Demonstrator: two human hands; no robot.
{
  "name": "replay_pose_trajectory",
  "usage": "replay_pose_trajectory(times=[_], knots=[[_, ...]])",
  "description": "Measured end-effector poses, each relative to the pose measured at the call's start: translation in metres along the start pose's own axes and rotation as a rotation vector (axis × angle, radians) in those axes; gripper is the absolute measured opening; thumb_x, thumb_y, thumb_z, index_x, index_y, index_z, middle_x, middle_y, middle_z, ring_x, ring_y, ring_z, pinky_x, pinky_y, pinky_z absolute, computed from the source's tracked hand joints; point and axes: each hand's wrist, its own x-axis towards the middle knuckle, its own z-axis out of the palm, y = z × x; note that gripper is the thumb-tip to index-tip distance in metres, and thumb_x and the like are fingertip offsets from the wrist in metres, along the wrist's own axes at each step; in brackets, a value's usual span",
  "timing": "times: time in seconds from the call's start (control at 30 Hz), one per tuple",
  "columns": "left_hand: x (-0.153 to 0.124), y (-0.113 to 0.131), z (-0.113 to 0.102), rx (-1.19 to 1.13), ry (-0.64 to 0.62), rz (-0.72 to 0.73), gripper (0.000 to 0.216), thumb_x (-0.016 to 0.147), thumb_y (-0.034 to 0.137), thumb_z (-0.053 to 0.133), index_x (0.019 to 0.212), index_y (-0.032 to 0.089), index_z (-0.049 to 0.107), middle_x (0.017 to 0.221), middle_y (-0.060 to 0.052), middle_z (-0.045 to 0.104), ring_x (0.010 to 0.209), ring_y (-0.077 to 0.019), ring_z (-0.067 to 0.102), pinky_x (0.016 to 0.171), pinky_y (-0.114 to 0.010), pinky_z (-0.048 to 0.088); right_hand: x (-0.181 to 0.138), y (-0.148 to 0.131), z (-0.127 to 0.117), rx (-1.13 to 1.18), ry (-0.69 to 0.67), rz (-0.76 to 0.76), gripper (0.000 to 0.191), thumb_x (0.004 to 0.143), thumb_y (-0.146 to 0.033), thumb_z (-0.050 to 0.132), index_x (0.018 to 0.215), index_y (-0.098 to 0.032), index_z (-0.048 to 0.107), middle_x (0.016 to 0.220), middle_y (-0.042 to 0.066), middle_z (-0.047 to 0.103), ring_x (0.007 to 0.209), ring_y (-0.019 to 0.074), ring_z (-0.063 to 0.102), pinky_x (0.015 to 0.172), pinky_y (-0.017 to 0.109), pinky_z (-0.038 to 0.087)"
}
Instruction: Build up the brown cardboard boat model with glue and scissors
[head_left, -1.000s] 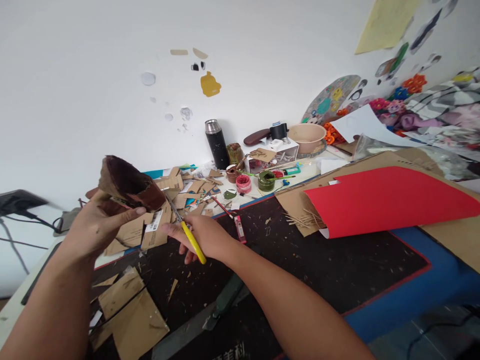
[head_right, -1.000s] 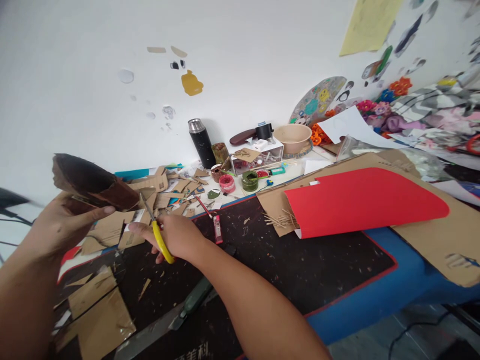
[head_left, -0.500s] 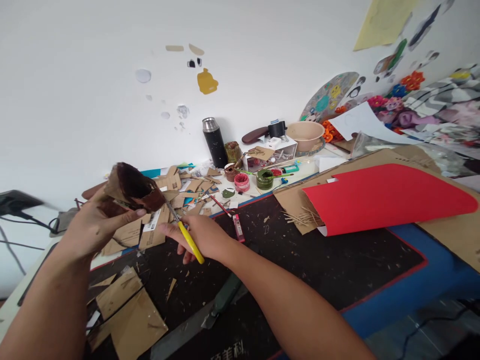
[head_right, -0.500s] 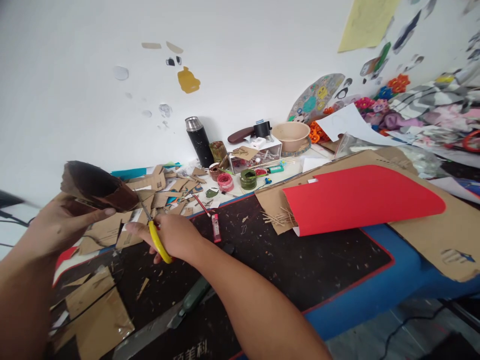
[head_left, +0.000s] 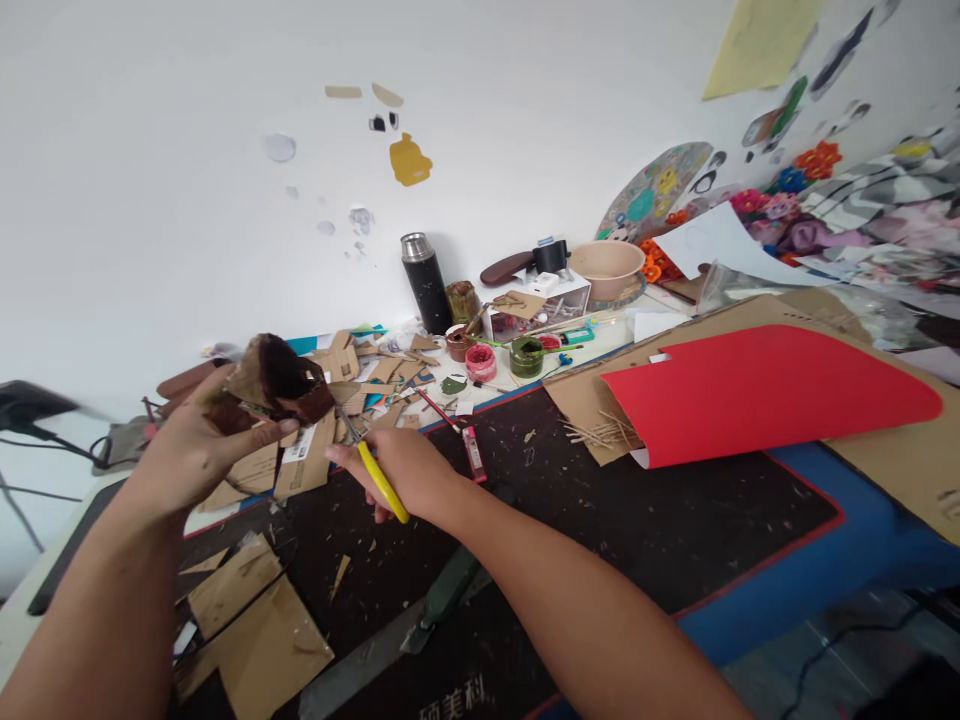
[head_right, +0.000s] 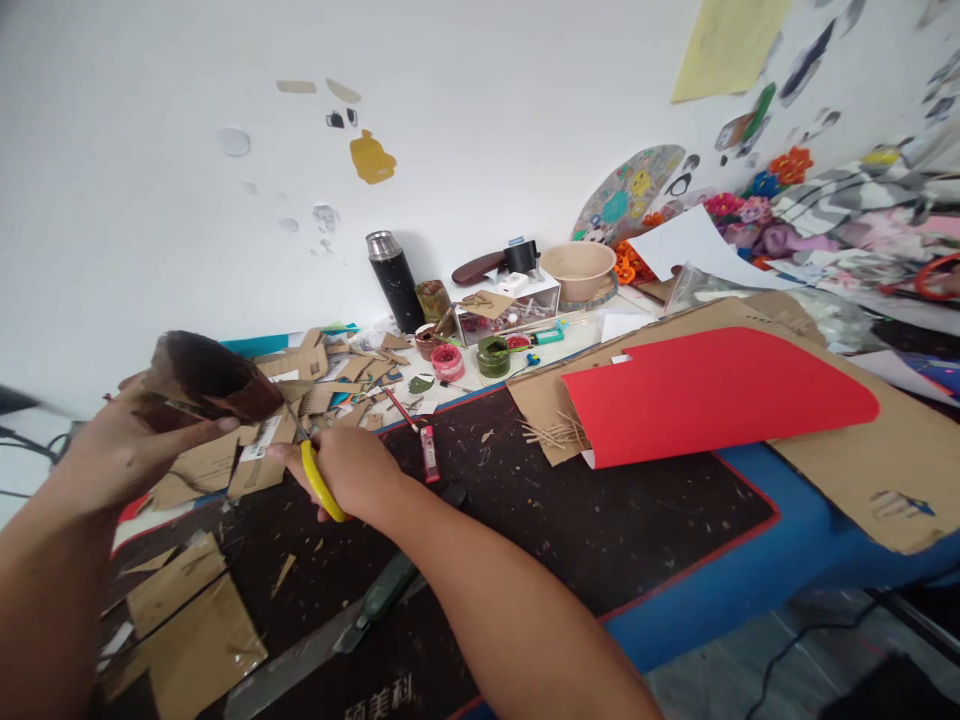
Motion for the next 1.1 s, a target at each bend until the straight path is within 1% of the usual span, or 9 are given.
replay_pose_trajectory(times=[0.1,0.27,0.43,0.53,0.67,0.8,0.9,1.0,1.1], knots=[[0.002,-0.005,0.0,0.051,-0.03,-0.034,0.065,0.053,0.052,0.102,0.106,0.024,0.076,0.094,-0.007,0.083,0.089,-0.0327,0.075,0.076,-0.039,0.063,0.002,0.001,0.001,-0.075,0.025,-0.008,0.064,0.103,-0.078,0.053,0.073,-0.021,0.058,0.055,0.0,0.063,0.043,0.0166,0.066,0.048,0.024,0.049],[0.003,-0.009,0.0,0.046,-0.04,-0.054,0.072,0.053,0.052,0.102,0.114,0.026,0.075,0.1,-0.007,0.082,0.093,-0.033,0.073,0.078,-0.039,0.062,0.002,0.0,0.001,-0.123,0.055,0.006,0.059,0.105,-0.073,0.053,0.078,-0.022,0.064,0.047,-0.001,0.055,0.045,0.02,0.066,0.053,0.028,0.051],[0.003,-0.01,-0.002,0.064,-0.043,-0.025,0.066,0.054,0.057,0.101,0.106,0.025,0.075,0.096,-0.006,0.08,0.092,-0.033,0.072,0.08,-0.041,0.061,0.002,-0.001,0.002,-0.156,0.058,0.018,0.055,0.107,-0.068,0.055,0.083,-0.021,0.07,0.048,0.0,0.057,0.048,0.0216,0.068,0.056,0.029,0.053],[0.004,-0.012,-0.002,0.032,-0.025,-0.009,0.061,0.054,0.057,0.101,0.097,0.025,0.073,0.091,-0.005,0.078,0.087,-0.0316,0.071,0.081,-0.043,0.061,0.003,-0.002,0.003,-0.226,0.087,0.021,0.051,0.107,-0.064,0.058,0.088,-0.02,0.074,0.056,0.004,0.066,0.058,0.0244,0.073,0.062,0.031,0.055],[0.005,-0.015,-0.003,0.006,-0.022,-0.048,0.064,0.052,0.054,0.103,0.1,0.023,0.074,0.099,-0.007,0.08,0.093,-0.0321,0.072,0.089,-0.044,0.06,0.005,-0.002,0.006,-0.34,0.142,0.01,0.046,0.107,-0.059,0.061,0.092,-0.018,0.077,0.074,0.011,0.076,0.079,0.0287,0.079,0.071,0.032,0.057],[0.005,-0.012,-0.002,-0.015,0.022,-0.063,0.064,0.044,0.047,0.106,0.094,0.021,0.075,0.095,-0.006,0.08,0.091,-0.0301,0.07,0.089,-0.041,0.06,0.006,-0.002,0.009,-0.41,0.184,-0.022,0.044,0.107,-0.056,0.062,0.091,-0.018,0.077,0.088,0.015,0.081,0.095,0.0311,0.08,0.08,0.033,0.058],[0.004,-0.004,0.0,-0.033,0.007,-0.069,0.063,0.043,0.044,0.106,0.093,0.021,0.076,0.091,-0.005,0.079,0.087,-0.0273,0.07,0.083,-0.036,0.06,0.004,0.0,0.01,-0.288,0.142,0.016,0.043,0.107,-0.057,0.06,0.092,-0.019,0.074,0.074,0.009,0.076,0.077,0.0265,0.079,0.07,0.029,0.058],[0.002,0.002,0.0,-0.047,-0.025,-0.057,0.062,0.043,0.042,0.106,0.094,0.021,0.076,0.09,-0.004,0.08,0.081,-0.0225,0.068,0.077,-0.029,0.059,0.003,0.003,0.008,-0.12,0.076,0.039,0.044,0.106,-0.062,0.061,0.091,-0.021,0.069,0.053,-0.001,0.062,0.051,0.0198,0.07,0.055,0.024,0.053],[0.002,0.002,-0.001,-0.071,-0.012,-0.049,0.061,0.044,0.04,0.106,0.094,0.021,0.076,0.09,-0.003,0.08,0.076,-0.0191,0.067,0.07,-0.024,0.058,0.003,0.005,0.006,-0.023,0.036,0.027,0.051,0.1,-0.07,0.066,0.085,-0.021,0.062,0.051,-0.004,0.06,0.046,0.0168,0.068,0.05,0.021,0.05]])
